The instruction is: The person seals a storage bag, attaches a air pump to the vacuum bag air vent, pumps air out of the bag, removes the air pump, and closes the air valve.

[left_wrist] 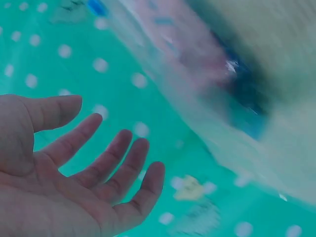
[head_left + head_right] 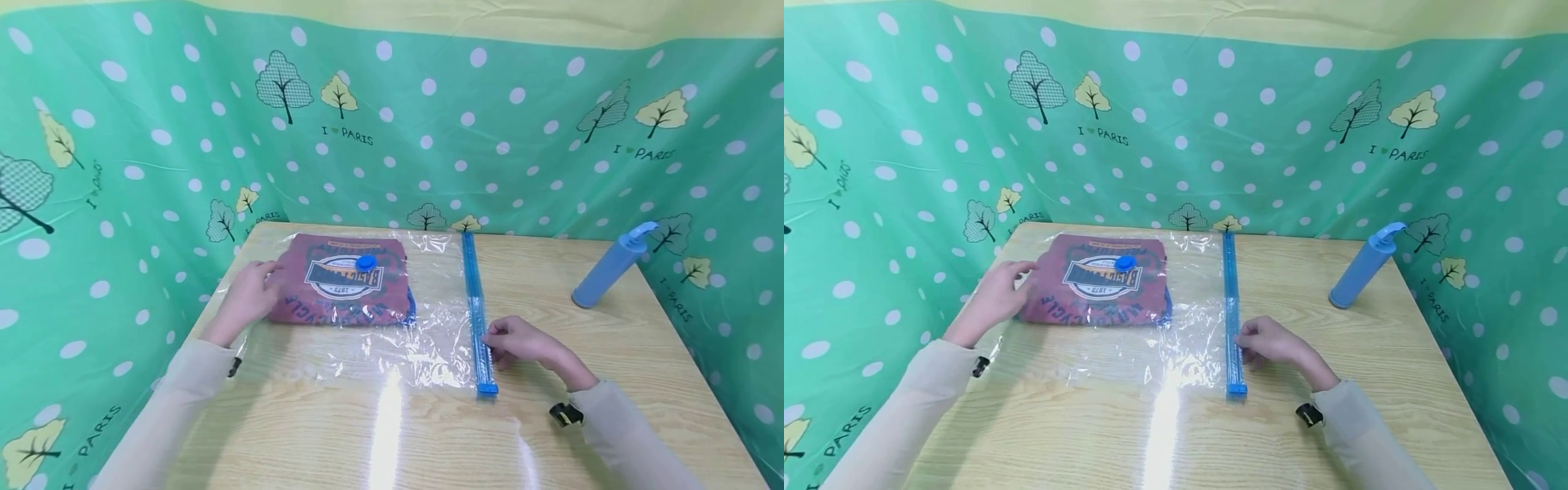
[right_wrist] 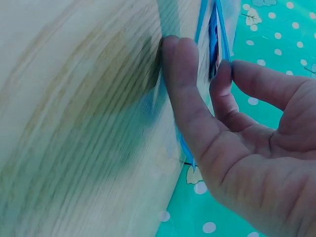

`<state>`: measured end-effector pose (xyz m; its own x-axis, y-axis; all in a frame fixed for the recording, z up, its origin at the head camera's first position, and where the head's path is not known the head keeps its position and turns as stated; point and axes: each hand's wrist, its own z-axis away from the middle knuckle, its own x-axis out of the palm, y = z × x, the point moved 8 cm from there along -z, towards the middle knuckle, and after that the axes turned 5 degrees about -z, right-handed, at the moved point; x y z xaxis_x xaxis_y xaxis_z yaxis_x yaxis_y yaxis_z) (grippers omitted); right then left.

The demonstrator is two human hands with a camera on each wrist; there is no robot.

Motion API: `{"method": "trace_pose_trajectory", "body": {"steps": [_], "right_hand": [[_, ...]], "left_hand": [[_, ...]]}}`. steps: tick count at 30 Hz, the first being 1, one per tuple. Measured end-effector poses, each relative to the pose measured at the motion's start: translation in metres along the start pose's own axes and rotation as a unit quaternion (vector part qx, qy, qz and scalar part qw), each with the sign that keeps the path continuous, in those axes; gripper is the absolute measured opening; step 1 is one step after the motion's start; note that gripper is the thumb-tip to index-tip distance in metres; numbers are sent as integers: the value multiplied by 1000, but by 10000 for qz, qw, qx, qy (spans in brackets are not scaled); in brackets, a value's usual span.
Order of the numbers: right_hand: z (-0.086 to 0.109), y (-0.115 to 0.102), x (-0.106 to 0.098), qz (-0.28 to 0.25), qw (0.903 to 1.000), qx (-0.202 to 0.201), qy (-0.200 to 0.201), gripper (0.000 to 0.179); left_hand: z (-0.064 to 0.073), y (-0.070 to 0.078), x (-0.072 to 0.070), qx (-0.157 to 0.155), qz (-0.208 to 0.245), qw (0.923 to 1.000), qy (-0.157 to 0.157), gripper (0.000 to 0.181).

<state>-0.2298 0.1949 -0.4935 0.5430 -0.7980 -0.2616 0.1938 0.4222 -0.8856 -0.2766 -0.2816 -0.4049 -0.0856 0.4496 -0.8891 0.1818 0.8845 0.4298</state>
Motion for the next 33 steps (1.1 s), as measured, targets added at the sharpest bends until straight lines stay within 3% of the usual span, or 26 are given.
{"method": "trace_pose_trajectory", "body": {"steps": [5, 11, 19, 26, 33], "right_hand": [[0, 0, 3, -578, 9981, -54, -223, 19], [-1, 0, 2, -958, 9953, 58, -100, 16], [0, -9, 2, -1096, 9940, -30, -15, 18], [0, -12, 0, -1355, 9907, -67, 70, 19], [0, -18, -1, -1628, 9865, -116, 141, 21]], "left_hand": [[3, 50, 11, 450, 165, 9988, 95, 40], [9, 111, 24, 992, 229, 9948, 89, 38], [28, 183, 30, 2050, 497, 9774, 110, 29], [45, 233, 43, 2791, 516, 9589, -20, 18], [62, 265, 62, 3213, 612, 9446, -284, 13]]}}
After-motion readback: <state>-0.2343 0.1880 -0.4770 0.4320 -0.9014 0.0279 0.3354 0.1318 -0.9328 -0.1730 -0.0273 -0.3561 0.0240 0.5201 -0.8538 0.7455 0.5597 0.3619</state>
